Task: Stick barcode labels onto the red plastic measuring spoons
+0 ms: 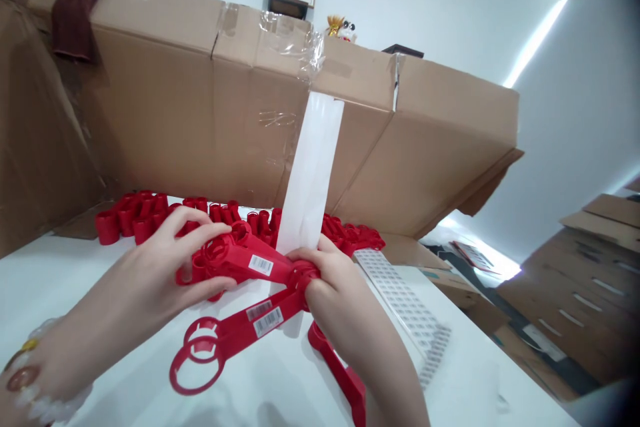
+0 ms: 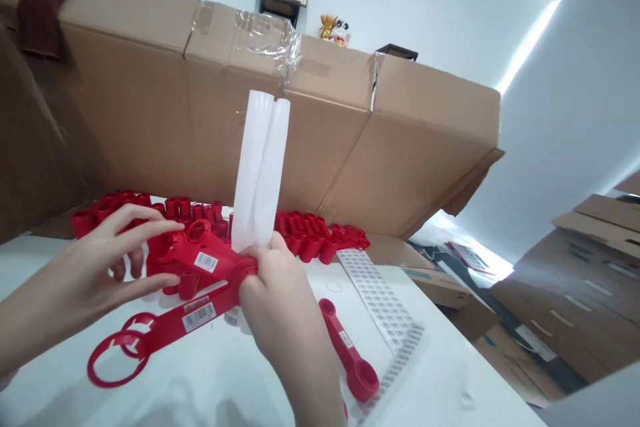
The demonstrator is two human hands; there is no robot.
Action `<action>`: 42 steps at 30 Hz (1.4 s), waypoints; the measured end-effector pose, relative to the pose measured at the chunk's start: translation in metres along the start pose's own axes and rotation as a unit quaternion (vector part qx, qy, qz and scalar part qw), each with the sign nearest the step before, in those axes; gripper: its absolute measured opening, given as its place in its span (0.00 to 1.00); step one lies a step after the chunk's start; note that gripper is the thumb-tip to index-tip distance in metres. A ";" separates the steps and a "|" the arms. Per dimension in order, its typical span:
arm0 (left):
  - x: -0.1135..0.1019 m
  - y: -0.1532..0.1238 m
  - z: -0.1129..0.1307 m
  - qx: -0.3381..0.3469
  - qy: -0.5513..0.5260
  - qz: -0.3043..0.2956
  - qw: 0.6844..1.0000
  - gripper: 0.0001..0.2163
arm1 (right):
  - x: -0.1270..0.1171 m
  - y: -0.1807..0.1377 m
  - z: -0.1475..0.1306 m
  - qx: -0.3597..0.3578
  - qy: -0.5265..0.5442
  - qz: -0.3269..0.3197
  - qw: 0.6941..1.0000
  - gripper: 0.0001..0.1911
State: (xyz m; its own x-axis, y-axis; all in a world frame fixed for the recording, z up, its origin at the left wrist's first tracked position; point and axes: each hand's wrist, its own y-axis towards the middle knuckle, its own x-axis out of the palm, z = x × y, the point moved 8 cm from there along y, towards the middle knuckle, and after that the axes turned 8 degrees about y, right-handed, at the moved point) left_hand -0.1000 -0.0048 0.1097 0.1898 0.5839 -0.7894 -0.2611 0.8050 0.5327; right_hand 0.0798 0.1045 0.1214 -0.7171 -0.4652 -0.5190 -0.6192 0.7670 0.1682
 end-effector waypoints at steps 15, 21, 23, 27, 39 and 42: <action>-0.003 -0.012 0.040 0.180 0.052 0.060 0.981 0.09 | -0.009 0.034 0.032 0.033 0.138 -0.030 0.989 0.17; 0.011 -0.013 0.044 0.173 -0.074 -0.062 0.980 0.08 | -0.020 0.040 0.039 0.042 0.162 0.016 0.986 0.21; 0.020 -0.015 0.047 0.160 -0.104 -0.127 0.973 0.08 | -0.024 0.042 0.040 0.040 0.155 0.028 0.987 0.21; 0.031 -0.018 0.050 0.158 -0.125 -0.186 0.962 0.15 | -0.024 0.043 0.040 0.031 0.150 0.023 0.988 0.20; 0.032 -0.012 0.032 0.083 -0.137 -0.201 0.966 0.13 | -0.015 0.037 0.033 0.007 0.129 0.006 0.992 0.16; 0.041 -0.011 0.025 0.045 -0.149 -0.209 0.966 0.14 | -0.017 0.040 0.038 0.026 0.156 0.010 0.987 0.18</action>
State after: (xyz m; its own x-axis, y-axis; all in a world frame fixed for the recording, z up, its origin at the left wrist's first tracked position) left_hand -0.0654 0.0133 0.0790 0.5279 0.1998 -0.8255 -0.0221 0.9748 0.2218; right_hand 0.0793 0.1601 0.1047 -0.7976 -0.5569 -0.2317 -0.5924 0.7955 0.1275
